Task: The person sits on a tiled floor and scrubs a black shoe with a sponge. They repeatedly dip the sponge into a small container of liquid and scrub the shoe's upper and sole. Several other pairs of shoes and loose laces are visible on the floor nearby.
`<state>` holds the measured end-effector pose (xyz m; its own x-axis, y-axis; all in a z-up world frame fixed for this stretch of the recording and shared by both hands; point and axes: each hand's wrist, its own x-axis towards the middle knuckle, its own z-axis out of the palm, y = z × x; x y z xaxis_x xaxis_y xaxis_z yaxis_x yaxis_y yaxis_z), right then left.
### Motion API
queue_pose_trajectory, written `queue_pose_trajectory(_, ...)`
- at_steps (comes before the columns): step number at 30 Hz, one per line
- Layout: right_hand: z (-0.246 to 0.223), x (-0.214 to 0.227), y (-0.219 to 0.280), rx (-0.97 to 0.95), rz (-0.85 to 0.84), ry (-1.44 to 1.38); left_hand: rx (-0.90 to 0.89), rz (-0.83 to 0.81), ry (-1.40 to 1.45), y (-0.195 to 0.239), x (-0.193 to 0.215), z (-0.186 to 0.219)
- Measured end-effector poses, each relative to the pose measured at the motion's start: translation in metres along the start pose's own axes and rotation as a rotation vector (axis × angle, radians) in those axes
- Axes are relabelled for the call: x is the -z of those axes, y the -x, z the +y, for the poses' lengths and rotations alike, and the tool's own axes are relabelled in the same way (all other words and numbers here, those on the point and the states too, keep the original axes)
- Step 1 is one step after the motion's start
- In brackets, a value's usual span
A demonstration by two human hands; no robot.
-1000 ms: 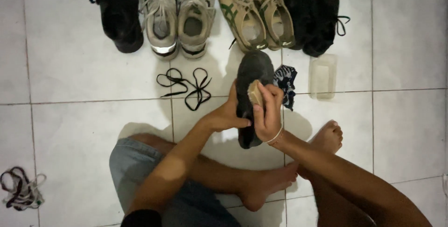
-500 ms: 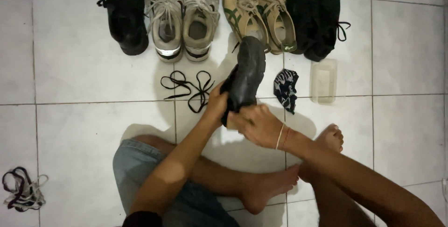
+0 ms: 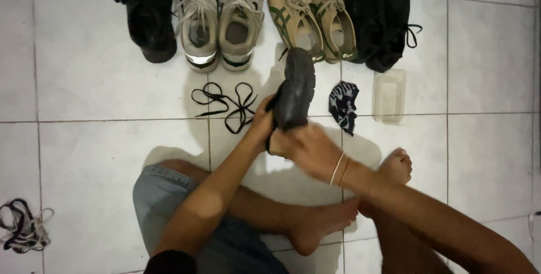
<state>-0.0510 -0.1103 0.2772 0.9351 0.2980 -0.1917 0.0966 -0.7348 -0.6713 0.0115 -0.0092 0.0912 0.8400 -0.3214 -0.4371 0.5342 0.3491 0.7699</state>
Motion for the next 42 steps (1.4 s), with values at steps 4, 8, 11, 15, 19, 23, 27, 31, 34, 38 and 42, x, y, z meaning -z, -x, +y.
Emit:
queue_pose_trajectory(4,0.072,-0.039,0.026,0.608,0.212,0.625,0.043,-0.034,-0.004,0.013,-0.010,0.022)
queue_pose_trajectory(8,0.116,-0.005,0.002,0.376,0.312,0.638,0.088,-0.047,0.070,0.013,-0.008,0.022)
queue_pose_trajectory(11,0.120,0.007,-0.004,0.211,0.310,0.623,0.132,-0.080,0.203,0.008,-0.002,0.012)
queue_pose_trajectory(15,0.081,-0.005,0.010,0.287,0.168,0.417,0.159,-0.090,0.185,0.020,-0.004,0.018)
queue_pose_trajectory(19,0.034,-0.013,0.038,0.405,0.137,0.404,0.155,-0.118,0.069,0.022,-0.011,0.025)
queue_pose_trajectory(23,0.045,-0.036,0.053,0.563,0.260,0.545,0.148,-0.133,0.053,0.018,-0.014,0.018)
queue_pose_trajectory(27,0.037,-0.002,0.036,0.276,0.202,0.369,0.082,-0.128,0.017,0.012,-0.007,0.012)
queue_pose_trajectory(31,0.096,-0.003,0.023,0.317,0.342,0.682,0.116,-0.103,0.056,0.015,-0.008,0.020)
queue_pose_trajectory(34,0.081,-0.017,0.027,0.458,0.310,0.591,0.130,-0.078,0.147,0.015,-0.005,0.020)
queue_pose_trajectory(38,0.076,-0.058,0.052,0.590,0.135,0.535,0.137,-0.077,0.099,0.006,0.005,0.017)
queue_pose_trajectory(42,0.044,0.029,0.037,0.051,-0.064,0.103,0.082,0.015,0.277,-0.001,0.006,0.005)
